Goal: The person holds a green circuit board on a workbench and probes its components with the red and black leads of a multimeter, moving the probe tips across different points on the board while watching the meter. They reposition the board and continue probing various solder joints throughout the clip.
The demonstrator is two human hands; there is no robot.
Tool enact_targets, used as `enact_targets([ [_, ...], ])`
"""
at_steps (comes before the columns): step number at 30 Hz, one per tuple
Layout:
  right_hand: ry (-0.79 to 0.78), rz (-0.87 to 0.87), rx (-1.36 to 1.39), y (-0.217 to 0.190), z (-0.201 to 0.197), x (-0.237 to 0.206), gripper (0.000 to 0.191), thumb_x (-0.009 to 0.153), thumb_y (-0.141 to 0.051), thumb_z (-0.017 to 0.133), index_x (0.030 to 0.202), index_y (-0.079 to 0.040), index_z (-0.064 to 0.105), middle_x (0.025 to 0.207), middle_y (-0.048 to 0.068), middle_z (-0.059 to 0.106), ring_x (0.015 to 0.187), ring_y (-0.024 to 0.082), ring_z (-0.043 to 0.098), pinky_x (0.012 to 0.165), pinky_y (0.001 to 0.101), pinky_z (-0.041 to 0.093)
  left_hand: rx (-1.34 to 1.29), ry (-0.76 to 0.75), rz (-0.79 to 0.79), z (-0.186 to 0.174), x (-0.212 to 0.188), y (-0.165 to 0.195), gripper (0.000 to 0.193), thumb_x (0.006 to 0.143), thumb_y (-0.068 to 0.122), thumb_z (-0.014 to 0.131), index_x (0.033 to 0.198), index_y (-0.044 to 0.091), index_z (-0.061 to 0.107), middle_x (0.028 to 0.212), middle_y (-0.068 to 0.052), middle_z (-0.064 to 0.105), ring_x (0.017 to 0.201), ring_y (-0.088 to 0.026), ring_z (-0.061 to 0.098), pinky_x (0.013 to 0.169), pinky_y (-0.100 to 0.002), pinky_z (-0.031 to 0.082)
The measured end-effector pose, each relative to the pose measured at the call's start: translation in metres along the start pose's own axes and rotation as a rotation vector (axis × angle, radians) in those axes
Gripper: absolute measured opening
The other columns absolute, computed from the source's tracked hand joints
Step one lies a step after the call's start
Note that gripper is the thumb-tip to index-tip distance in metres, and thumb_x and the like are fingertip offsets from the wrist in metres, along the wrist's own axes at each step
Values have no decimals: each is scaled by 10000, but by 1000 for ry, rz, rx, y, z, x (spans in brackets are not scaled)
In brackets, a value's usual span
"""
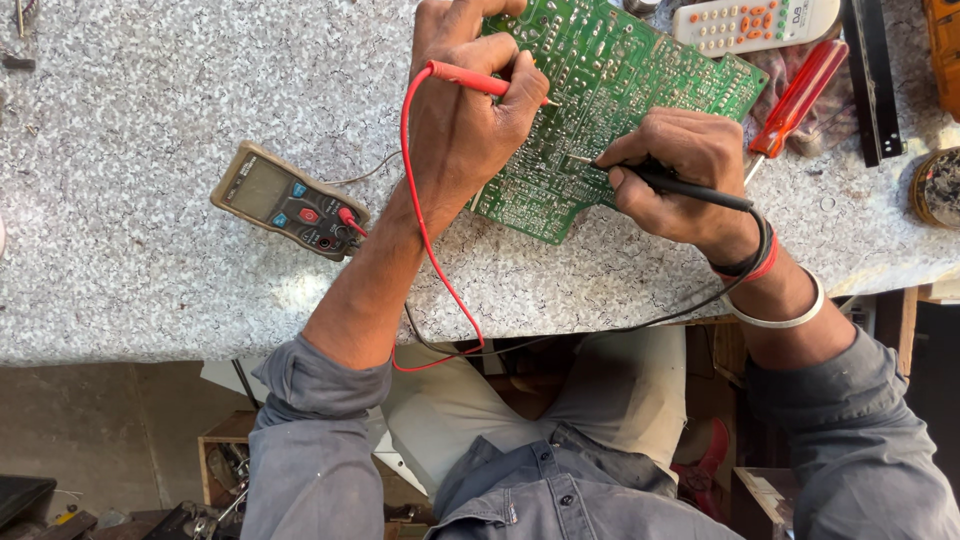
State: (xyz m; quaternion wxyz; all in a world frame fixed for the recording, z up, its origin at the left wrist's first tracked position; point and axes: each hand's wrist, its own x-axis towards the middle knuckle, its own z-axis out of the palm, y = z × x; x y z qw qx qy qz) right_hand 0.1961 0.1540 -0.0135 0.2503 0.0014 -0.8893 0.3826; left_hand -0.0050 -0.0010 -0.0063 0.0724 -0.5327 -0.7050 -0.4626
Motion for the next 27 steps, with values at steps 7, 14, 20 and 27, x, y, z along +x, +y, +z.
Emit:
enact_targets([
  [7, -55, -83, -10, -1, 1, 3, 117, 812, -73, 707, 916, -31, 739, 667, 50, 579, 597, 173, 561, 535, 319, 430, -5, -6, 5, 0, 0, 0, 215, 900, 82, 752, 749, -1, 623, 1265, -89, 646, 1195, -292, 530, 1021, -439, 459],
  [14, -23, -107, -40, -2, 4, 3, 122, 803, -50, 715, 919, -28, 745, 660, 50, 591, 587, 173, 560, 551, 338, 427, -1, -6, 6, -2, 0, 1, 211, 890, 84, 763, 748, 6, 628, 1263, -81, 644, 1189, -287, 529, 1021, -432, 459],
  [20, 19, -70, -57, 0, 5, -1, 115, 874, -42, 743, 988, -30, 745, 755, 55, 640, 620, 155, 608, 562, 299, 458, -9, 4, 10, -1, -1, -1, 211, 891, 80, 760, 753, 2, 621, 1265, -90, 643, 1203, -291, 530, 1028, -436, 460],
  [27, 14, -50, -61, 0, 5, 0, 108, 834, -33, 740, 942, -30, 749, 707, 67, 613, 592, 166, 591, 547, 305, 446, -8, 8, 9, 0, 0, -1, 229, 884, 76, 751, 728, 3, 599, 1262, -104, 653, 1216, -311, 540, 1021, -456, 458],
])
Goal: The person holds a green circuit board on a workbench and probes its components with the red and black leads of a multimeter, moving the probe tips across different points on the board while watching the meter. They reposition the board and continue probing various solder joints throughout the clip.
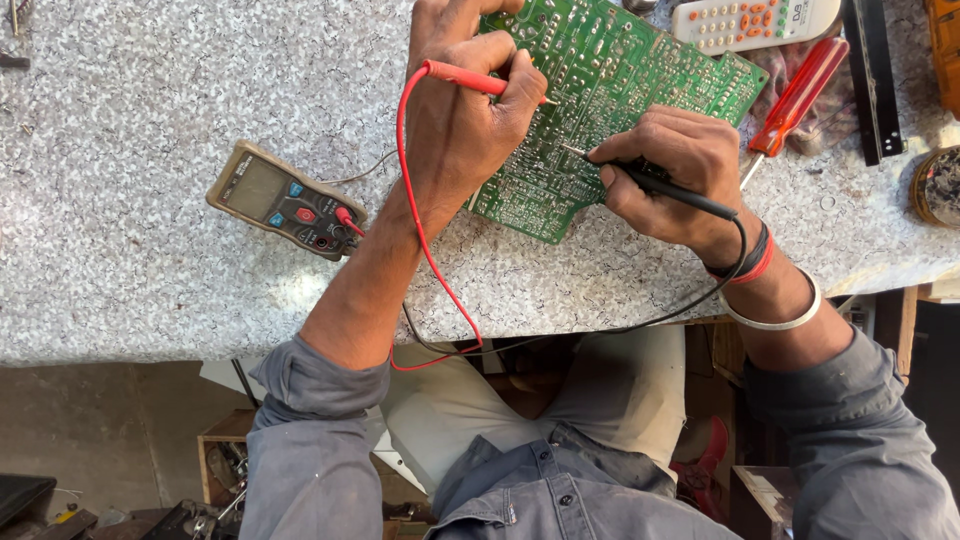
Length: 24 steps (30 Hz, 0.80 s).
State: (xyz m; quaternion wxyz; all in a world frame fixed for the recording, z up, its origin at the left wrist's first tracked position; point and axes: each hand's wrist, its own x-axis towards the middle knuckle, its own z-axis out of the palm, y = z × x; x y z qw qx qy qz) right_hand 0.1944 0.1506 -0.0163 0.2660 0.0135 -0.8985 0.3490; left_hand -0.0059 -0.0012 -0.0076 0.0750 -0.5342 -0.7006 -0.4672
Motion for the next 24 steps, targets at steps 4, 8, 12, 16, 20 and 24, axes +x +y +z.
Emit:
enact_targets([
  [4, 30, 16, 47, 1, 1, 0, 102, 842, -44, 713, 936, -27, 747, 703, 65, 613, 578, 156, 599, 536, 296, 442, -1, -3, -15, 0, 0, 1, 224, 893, 81, 750, 741, 2, 605, 1245, -112, 655, 1206, -322, 551, 1011, -468, 461],
  [8, 42, 34, 38, 4, 1, -2, 98, 835, -43, 690, 913, -16, 743, 688, 70, 596, 555, 154, 575, 529, 303, 425, -7, -2, -21, 0, 0, 2, 210, 879, 96, 759, 746, 9, 622, 1200, -133, 667, 1165, -348, 560, 965, -486, 461],
  [12, 52, 60, 57, 7, 1, -6, 86, 864, -40, 663, 913, -19, 731, 678, 74, 628, 567, 134, 588, 526, 281, 433, -5, -2, -20, 0, 0, 1, 211, 862, 108, 773, 734, 18, 632, 1148, -138, 677, 1134, -362, 571, 926, -496, 462],
  [16, 98, 46, 81, 13, 0, -9, 98, 859, -44, 642, 883, 7, 723, 707, 81, 628, 530, 120, 557, 492, 267, 416, -12, 0, -32, 1, -1, 1, 196, 871, 101, 767, 755, 13, 637, 1215, -128, 674, 1177, -349, 564, 962, -485, 471],
  [20, 315, 153, 260, 28, -5, -10, 124, 900, -95, 607, 864, -4, 684, 739, 66, 674, 540, 78, 556, 486, 246, 429, -6, -4, -33, 0, -1, 0, 195, 870, 101, 769, 753, 11, 641, 1244, -119, 664, 1209, -343, 549, 986, -475, 474],
  [24, 344, 222, 283, 32, -7, -15, 133, 984, -85, 620, 934, 16, 691, 781, 76, 700, 576, 79, 567, 521, 240, 439, -4, 9, -27, 0, 0, 2, 192, 904, 99, 758, 774, 9, 648, 1255, -112, 664, 1221, -334, 546, 1008, -471, 475],
])
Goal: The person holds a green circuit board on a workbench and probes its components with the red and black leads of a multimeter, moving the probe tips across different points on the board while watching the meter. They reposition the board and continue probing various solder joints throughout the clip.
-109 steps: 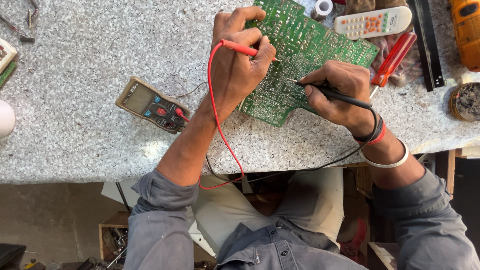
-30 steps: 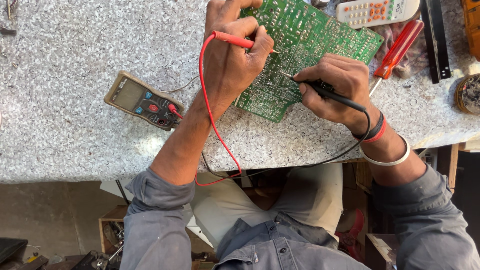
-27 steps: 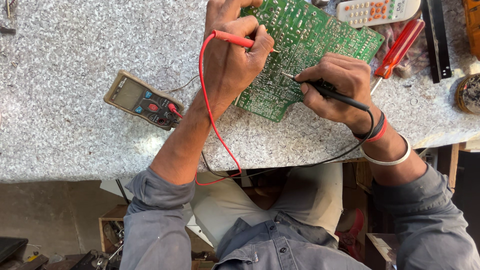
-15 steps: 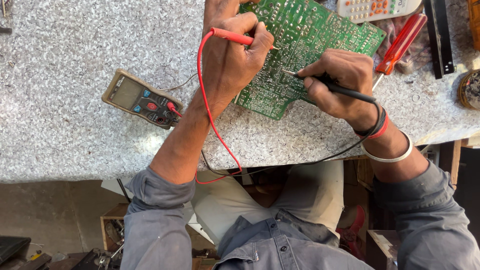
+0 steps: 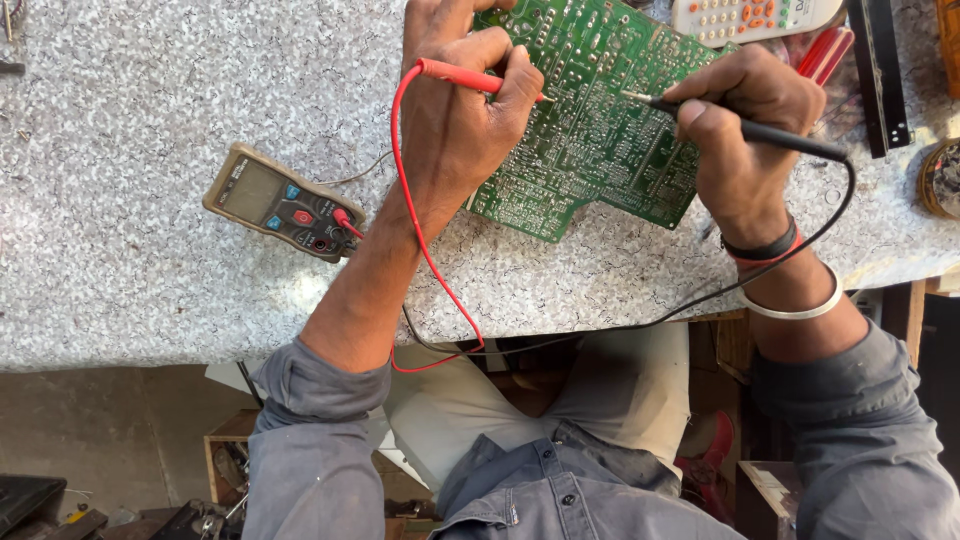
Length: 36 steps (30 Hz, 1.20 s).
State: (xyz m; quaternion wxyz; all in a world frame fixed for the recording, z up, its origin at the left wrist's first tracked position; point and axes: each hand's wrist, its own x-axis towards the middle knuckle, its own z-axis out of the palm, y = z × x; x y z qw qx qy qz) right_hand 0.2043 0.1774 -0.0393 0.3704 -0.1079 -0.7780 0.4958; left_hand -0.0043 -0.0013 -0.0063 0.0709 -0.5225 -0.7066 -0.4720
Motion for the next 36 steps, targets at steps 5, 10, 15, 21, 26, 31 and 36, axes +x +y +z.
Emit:
enact_targets([
  [5, -242, -50, -42, -8, 2, 3, 110, 929, -61, 618, 892, 10, 693, 739, 65, 686, 536, 78, 555, 492, 212, 423, 34, 7, 6, -2, 1, 4, 221, 940, 126, 769, 783, 23, 651, 1214, -124, 658, 1206, -342, 545, 1015, -490, 458],
  [10, -338, -58, -87, -21, 3, 0, 111, 885, -49, 633, 915, 16, 719, 693, 53, 638, 546, 84, 537, 519, 227, 409, 27, 1, -16, -2, 0, 5, 237, 946, 134, 766, 781, 22, 637, 1192, -135, 656, 1185, -356, 546, 992, -495, 454],
  [15, -103, -25, -196, -16, 4, 0, 124, 962, -23, 631, 951, 32, 741, 734, 60, 666, 584, 88, 562, 540, 228, 418, 24, 17, -9, -1, 0, 5, 230, 939, 124, 763, 782, 18, 632, 1202, -128, 654, 1188, -351, 545, 1003, -494, 458],
  [21, -88, -56, -258, -16, 7, 0, 122, 974, -11, 633, 973, 33, 747, 728, 66, 664, 585, 88, 574, 538, 233, 422, -9, 16, 3, -1, 0, 5, 216, 921, 114, 757, 776, 19, 626, 1230, -124, 653, 1200, -350, 536, 994, -481, 467],
  [26, -116, -67, -277, -17, 6, -2, 116, 962, -12, 634, 961, 31, 742, 716, 73, 656, 584, 88, 570, 539, 237, 417, 14, 15, -7, 0, 1, 4, 228, 936, 113, 763, 781, 17, 626, 1210, -122, 654, 1192, -343, 544, 996, -487, 465],
  [31, -74, -49, -250, -9, 6, -2, 140, 934, -2, 606, 963, 30, 740, 731, 75, 661, 569, 85, 556, 528, 234, 418, -3, 24, 10, 0, 0, 3, 207, 914, 93, 756, 782, 12, 618, 1214, -120, 658, 1192, -339, 543, 997, -479, 464],
  [36, -112, -68, -229, -11, 8, -1, 126, 938, -30, 630, 944, 36, 738, 723, 82, 667, 556, 87, 554, 511, 234, 408, -6, 24, 16, 0, 0, 1, 187, 918, 80, 753, 806, 10, 620, 1231, -110, 655, 1212, -326, 544, 1014, -469, 463],
])
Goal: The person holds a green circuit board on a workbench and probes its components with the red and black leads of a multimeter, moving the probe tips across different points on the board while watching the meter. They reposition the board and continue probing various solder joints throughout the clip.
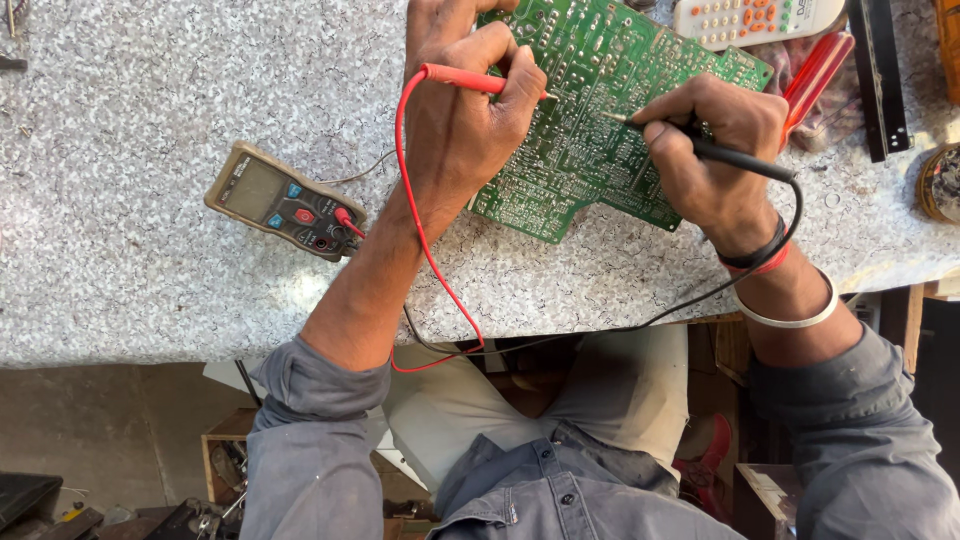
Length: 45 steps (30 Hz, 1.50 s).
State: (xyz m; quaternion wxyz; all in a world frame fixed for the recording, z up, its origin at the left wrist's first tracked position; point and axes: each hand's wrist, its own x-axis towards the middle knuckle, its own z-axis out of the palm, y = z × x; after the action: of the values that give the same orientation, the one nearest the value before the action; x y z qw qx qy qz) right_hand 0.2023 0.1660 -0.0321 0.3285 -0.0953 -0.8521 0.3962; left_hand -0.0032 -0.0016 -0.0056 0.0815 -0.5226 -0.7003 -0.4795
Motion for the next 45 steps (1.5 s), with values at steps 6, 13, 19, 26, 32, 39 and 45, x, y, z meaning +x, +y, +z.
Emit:
enact_targets([
  [6, -19, -4, -22, -6, -1, 0, 116, 951, -20, 628, 937, 39, 728, 734, 86, 672, 576, 90, 565, 532, 239, 427, 4, 7, 13, 1, 0, -1, 184, 921, 72, 754, 800, 11, 629, 1230, -99, 657, 1201, -319, 533, 998, -470, 457],
  [13, 15, 3, -39, 2, 2, -1, 119, 981, -11, 623, 950, 31, 730, 716, 67, 666, 563, 75, 569, 518, 227, 434, 11, -4, 8, 0, 0, 0, 179, 916, 74, 751, 789, 18, 638, 1237, -82, 655, 1190, -303, 528, 997, -457, 459],
  [19, 10, -27, -61, 3, 2, -1, 124, 952, -25, 617, 968, 25, 729, 729, 80, 674, 566, 88, 566, 520, 239, 437, 9, -11, 3, 0, -1, 0, 180, 917, 68, 752, 792, 18, 633, 1234, -78, 660, 1173, -300, 528, 978, -450, 456],
  [26, -46, -94, -57, 3, -1, -2, 118, 939, -52, 629, 900, 31, 704, 715, 94, 650, 582, 107, 572, 545, 256, 456, -2, 1, 19, 2, -2, -3, 179, 918, 79, 756, 810, 20, 627, 1245, -84, 649, 1198, -310, 525, 994, -449, 452],
  [32, 41, 14, -28, 8, -1, -6, 142, 961, -41, 597, 922, 32, 712, 691, 72, 649, 536, 93, 541, 511, 243, 425, 18, -2, 29, 1, -1, -3, 188, 931, 89, 757, 809, 24, 629, 1244, -72, 647, 1210, -306, 524, 995, -445, 444],
  [39, 46, -17, -36, 6, 0, -7, 130, 923, -33, 610, 907, 33, 721, 708, 82, 650, 563, 104, 555, 532, 249, 432, -3, -27, 0, -1, -1, -2, 181, 924, 84, 751, 792, 25, 641, 1251, -75, 653, 1202, -306, 513, 1014, -461, 444],
  [45, 35, -45, -63, 3, 0, -7, 121, 925, -27, 612, 906, 29, 718, 727, 89, 659, 587, 105, 571, 554, 244, 447, 6, -22, -4, 0, -1, -2, 177, 923, 81, 751, 792, 23, 648, 1253, -73, 655, 1216, -303, 513, 1027, -461, 444],
])
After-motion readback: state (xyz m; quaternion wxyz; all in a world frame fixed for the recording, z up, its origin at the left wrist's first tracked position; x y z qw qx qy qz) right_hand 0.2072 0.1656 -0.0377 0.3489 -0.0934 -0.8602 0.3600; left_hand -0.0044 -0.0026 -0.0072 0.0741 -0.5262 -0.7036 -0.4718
